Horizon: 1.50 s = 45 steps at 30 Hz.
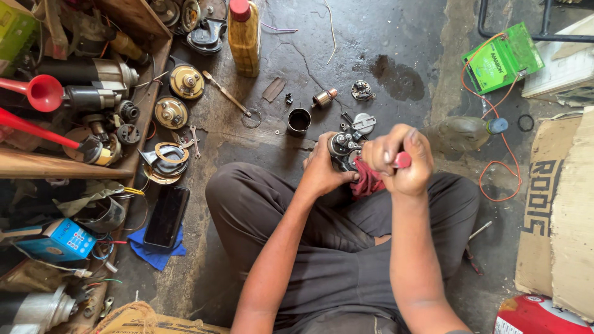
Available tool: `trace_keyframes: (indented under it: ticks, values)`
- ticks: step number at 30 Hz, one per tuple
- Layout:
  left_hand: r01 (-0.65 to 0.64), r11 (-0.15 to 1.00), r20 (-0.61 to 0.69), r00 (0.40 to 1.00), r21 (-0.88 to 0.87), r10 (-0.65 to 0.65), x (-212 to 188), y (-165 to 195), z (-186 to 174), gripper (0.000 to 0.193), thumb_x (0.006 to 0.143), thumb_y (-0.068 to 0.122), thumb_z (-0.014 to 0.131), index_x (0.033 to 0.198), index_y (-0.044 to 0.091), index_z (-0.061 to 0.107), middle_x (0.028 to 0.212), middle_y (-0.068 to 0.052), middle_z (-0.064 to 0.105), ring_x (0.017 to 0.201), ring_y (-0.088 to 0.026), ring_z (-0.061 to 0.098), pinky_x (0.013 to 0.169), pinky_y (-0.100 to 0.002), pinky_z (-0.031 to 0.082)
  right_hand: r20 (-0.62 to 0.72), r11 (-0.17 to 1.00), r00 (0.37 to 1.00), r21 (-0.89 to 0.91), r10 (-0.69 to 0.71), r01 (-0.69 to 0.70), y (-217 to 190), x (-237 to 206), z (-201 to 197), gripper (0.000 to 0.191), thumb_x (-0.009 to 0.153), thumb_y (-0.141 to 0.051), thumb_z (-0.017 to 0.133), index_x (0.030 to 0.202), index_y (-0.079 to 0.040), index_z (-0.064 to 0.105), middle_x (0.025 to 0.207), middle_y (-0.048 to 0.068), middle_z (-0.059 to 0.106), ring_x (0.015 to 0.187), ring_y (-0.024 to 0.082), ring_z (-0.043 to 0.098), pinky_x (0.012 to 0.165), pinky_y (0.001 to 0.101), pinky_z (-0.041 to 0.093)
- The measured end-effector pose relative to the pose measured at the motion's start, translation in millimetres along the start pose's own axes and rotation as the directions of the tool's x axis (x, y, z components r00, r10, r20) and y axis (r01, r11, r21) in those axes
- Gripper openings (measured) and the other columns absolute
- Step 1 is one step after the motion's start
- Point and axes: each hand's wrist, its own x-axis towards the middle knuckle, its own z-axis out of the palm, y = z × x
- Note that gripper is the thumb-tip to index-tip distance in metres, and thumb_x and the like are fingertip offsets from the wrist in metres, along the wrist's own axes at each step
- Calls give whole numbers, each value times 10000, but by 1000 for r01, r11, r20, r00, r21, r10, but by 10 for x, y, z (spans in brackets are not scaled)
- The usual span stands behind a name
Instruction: The person sits on the floor and disassembles a small electric motor, cleans parts with a red rag, applies grease from a tube to internal components, and reassembles the motor. The person handles the motor housing, rotor, and brushes while using a screwdriver and grease.
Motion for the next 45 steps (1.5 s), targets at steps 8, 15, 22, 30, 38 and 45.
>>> trace_keyframes:
  ticks: [8,15,22,30,38,45]
  values:
    - [7,1000,-57,998,-2,-8,-37,-19,28,977,555,386,980,1346,153,455,1270,-129,666,1221,-341,631,997,-476,488,-45,748,966,-642,-254,167,4,44,240,302,1127,-317,448,1038,-32,402,811,166,509,695,240,489,716,442,485]
    - [9,1000,-24,1000,15,-8,-26,-29,38,979,546,380,978,1337,155,446,1286,-120,657,1242,-337,611,995,-484,469,7,997,997,15,71,-71,-73,-16,-47,431,1143,-369,464,922,-3,523,613,55,474,521,133,357,599,311,403]
    - [3,1000,-37,999,13,-2,-43,-25,61,982,551,382,980,1339,154,439,1284,-116,658,1232,-333,620,992,-479,476,-109,813,979,-576,-172,79,-75,53,-102,415,1117,-433,485,1017,-32,454,834,145,466,633,234,413,702,430,480]
    - [-16,1000,-42,999,26,17,-32,-42,108,990,559,380,983,1347,139,435,1269,-120,662,1216,-329,630,990,-466,480,46,992,996,90,82,-86,-149,-10,-446,478,1128,-458,437,894,-58,553,577,44,403,527,129,328,598,322,338]
    - [-1,999,-33,999,34,2,-41,-24,114,970,567,376,983,1346,141,456,1273,-121,671,1223,-332,629,1004,-471,476,-43,708,961,-686,-272,170,-176,-23,-219,267,1168,-261,493,1226,-3,524,843,152,564,711,243,583,757,396,576]
    - [-12,1000,-56,998,29,14,-34,-56,124,975,544,393,984,1328,143,461,1274,-107,669,1227,-335,627,990,-476,480,80,393,989,-911,-123,123,-568,-13,175,268,1073,-13,549,1341,3,547,1128,152,616,975,252,665,910,368,580]
